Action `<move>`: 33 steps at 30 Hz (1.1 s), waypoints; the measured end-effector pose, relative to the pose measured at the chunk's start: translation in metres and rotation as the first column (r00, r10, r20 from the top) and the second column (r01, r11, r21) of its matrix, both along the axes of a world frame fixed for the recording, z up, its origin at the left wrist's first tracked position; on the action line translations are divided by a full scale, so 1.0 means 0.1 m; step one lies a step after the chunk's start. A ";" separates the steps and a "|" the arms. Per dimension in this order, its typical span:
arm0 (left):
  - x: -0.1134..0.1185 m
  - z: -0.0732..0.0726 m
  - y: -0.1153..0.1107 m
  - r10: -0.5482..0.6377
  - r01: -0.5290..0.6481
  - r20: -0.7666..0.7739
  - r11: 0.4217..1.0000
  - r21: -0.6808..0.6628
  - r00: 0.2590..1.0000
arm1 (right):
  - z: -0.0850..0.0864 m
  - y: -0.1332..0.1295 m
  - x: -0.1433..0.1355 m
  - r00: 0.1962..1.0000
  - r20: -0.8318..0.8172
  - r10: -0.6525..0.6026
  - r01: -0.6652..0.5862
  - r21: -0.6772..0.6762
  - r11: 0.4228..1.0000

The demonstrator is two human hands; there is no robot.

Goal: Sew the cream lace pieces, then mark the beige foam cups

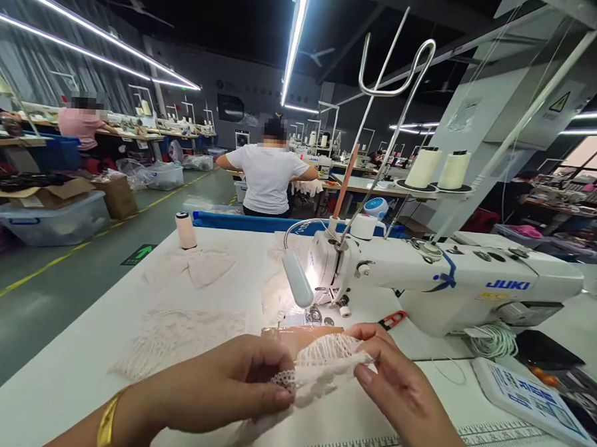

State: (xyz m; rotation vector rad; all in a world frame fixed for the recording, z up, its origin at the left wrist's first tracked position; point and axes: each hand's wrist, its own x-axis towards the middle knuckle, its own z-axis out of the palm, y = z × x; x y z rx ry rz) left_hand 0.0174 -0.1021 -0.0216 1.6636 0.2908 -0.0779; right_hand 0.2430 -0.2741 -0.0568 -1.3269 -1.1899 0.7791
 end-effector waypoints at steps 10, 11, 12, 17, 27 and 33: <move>0.62 -0.28 0.11 0.186 -0.057 -0.108 0.706 0.706 0.977 | -0.52 0.38 0.49 0.947 0.289 -0.139 0.209 -0.228 0.951; 0.67 -0.32 0.14 0.198 -0.050 -0.115 0.673 0.738 0.973 | -0.57 0.43 0.51 0.940 0.310 -0.145 0.221 -0.229 0.948; 0.71 -0.35 0.16 0.202 -0.046 -0.120 0.665 0.745 0.972 | -0.61 0.46 0.53 0.938 0.314 -0.147 0.225 -0.229 0.947; 0.74 -0.44 0.22 0.214 -0.120 0.008 0.517 0.848 0.977 | -0.67 0.45 0.55 0.933 0.314 -0.175 0.264 -0.271 0.926; 0.61 -0.45 0.24 0.118 0.042 -0.128 0.554 0.832 0.985 | -0.53 0.37 0.35 0.857 0.423 -0.293 0.398 -0.182 0.899; 0.56 -0.31 0.35 0.129 -0.023 -0.081 0.651 0.759 0.988 | -0.60 0.33 0.38 0.855 0.347 -0.384 0.467 -0.198 0.862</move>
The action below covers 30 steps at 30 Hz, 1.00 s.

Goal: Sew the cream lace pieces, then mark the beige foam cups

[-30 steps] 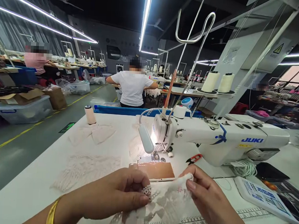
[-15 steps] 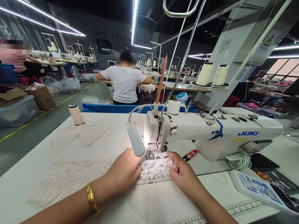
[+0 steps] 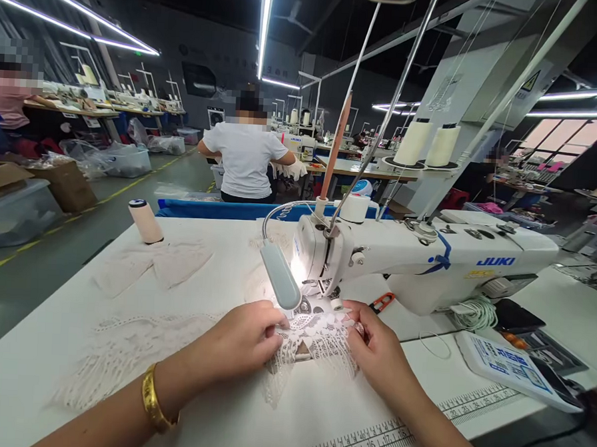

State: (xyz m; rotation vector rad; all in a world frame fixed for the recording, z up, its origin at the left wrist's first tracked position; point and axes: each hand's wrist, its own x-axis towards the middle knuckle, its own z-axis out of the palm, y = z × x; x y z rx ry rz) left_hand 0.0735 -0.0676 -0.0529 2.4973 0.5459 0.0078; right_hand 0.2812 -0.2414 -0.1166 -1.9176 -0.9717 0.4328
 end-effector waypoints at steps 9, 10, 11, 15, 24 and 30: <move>-0.06 0.09 -0.05 -0.082 0.078 -0.137 0.996 -0.034 0.987 | 0.08 0.04 0.00 0.990 0.138 -0.038 0.040 -0.013 0.999; -0.07 0.10 -0.05 -0.091 0.080 -0.150 0.994 -0.076 0.985 | 0.08 0.04 0.01 0.989 0.147 -0.037 0.040 -0.018 0.999; -0.08 0.11 -0.05 -0.101 0.082 -0.157 0.989 -0.123 0.982 | 0.07 0.04 0.01 0.987 0.159 -0.038 0.042 -0.022 0.999; -0.04 0.12 -0.05 -0.029 0.013 -0.060 0.966 -0.259 0.998 | 0.06 0.03 -0.07 0.957 0.289 -0.012 0.002 0.036 0.999; 0.08 0.00 -0.01 0.187 -0.181 -0.050 0.793 -0.582 0.981 | 0.29 -0.08 -0.45 0.747 0.469 0.471 -0.618 0.229 0.752; 0.05 -0.04 0.00 0.133 -0.131 -0.030 0.872 -0.471 0.991 | 0.13 -0.31 -0.34 0.748 0.473 0.465 -0.558 0.072 0.827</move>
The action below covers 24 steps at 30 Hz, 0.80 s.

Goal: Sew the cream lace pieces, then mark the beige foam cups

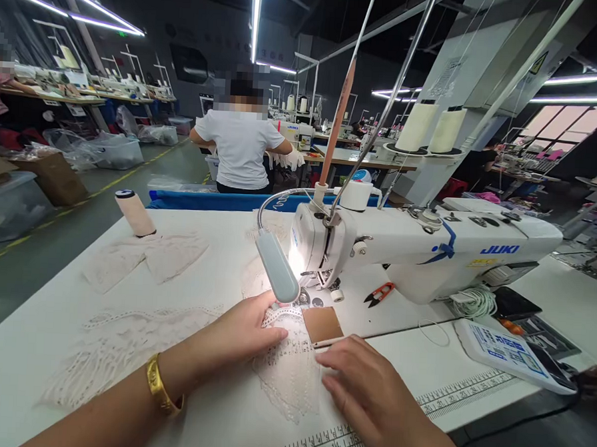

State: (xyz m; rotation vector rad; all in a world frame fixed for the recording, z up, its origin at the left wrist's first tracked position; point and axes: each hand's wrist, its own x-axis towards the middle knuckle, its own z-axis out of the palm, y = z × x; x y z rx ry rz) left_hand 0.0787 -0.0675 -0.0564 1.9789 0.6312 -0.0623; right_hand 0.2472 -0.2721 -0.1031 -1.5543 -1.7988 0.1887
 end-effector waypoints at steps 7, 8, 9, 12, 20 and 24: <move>0.01 -0.06 0.02 0.010 -0.018 0.036 0.969 0.246 0.999 | -0.17 0.02 -0.16 0.995 0.100 -0.009 0.008 0.002 1.000; 0.01 -0.04 0.03 -0.005 -0.001 0.023 0.968 0.250 1.000 | -0.17 0.04 -0.19 0.997 0.081 -0.018 0.016 0.027 0.999; 0.01 -0.02 0.04 -0.018 0.014 0.010 0.965 0.262 1.000 | -0.17 0.07 -0.22 0.998 0.061 -0.024 0.021 0.054 0.998; 0.00 0.03 0.08 -0.062 0.068 -0.028 0.935 0.347 0.998 | -0.20 0.15 -0.32 0.998 0.054 -0.015 0.009 0.120 0.993; -0.05 -0.10 0.09 -0.153 0.164 -0.060 0.895 0.415 0.986 | -0.30 0.16 -0.35 0.996 0.075 -0.038 0.032 0.089 0.995; -0.07 -0.06 0.10 -0.148 0.161 -0.063 0.894 0.418 0.987 | -0.26 0.13 -0.29 0.998 0.059 -0.038 0.035 0.054 0.998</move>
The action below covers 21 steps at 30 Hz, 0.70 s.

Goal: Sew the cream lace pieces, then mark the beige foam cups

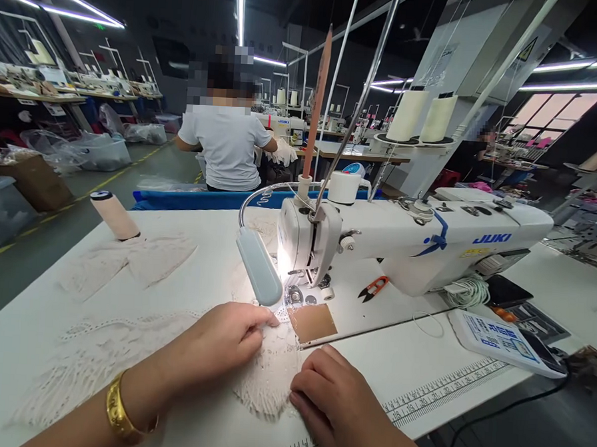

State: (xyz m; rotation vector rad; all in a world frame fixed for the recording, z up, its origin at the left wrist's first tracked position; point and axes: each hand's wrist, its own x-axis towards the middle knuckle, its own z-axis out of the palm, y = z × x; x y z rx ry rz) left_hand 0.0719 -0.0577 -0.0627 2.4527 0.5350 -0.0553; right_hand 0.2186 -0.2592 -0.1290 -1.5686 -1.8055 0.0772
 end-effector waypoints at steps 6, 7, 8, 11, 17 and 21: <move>0.06 0.05 -0.03 0.041 -0.041 0.011 0.999 0.032 0.999 | 0.00 -0.01 0.06 0.999 -0.046 0.007 -0.008 -0.018 1.000; 0.08 0.04 -0.03 0.036 -0.037 0.039 0.999 0.023 0.999 | 0.00 -0.01 0.06 0.998 -0.055 0.011 -0.012 -0.008 1.000; 0.09 0.02 -0.03 0.026 -0.027 0.070 1.000 0.012 0.997 | 0.01 -0.01 0.06 0.998 -0.065 0.012 -0.012 0.003 1.000; 0.12 -0.01 -0.03 0.007 -0.007 0.138 1.000 -0.003 0.990 | 0.02 -0.02 0.06 0.996 -0.089 0.008 -0.007 0.013 1.000; 0.12 -0.13 -0.05 -0.085 0.068 0.154 0.991 0.113 0.984 | 0.03 -0.02 0.06 0.998 -0.067 -0.004 0.002 -0.031 1.000; 0.13 -0.21 -0.07 -0.137 0.061 0.247 0.955 0.290 0.959 | 0.03 -0.02 0.07 0.998 -0.067 -0.007 0.005 -0.037 0.999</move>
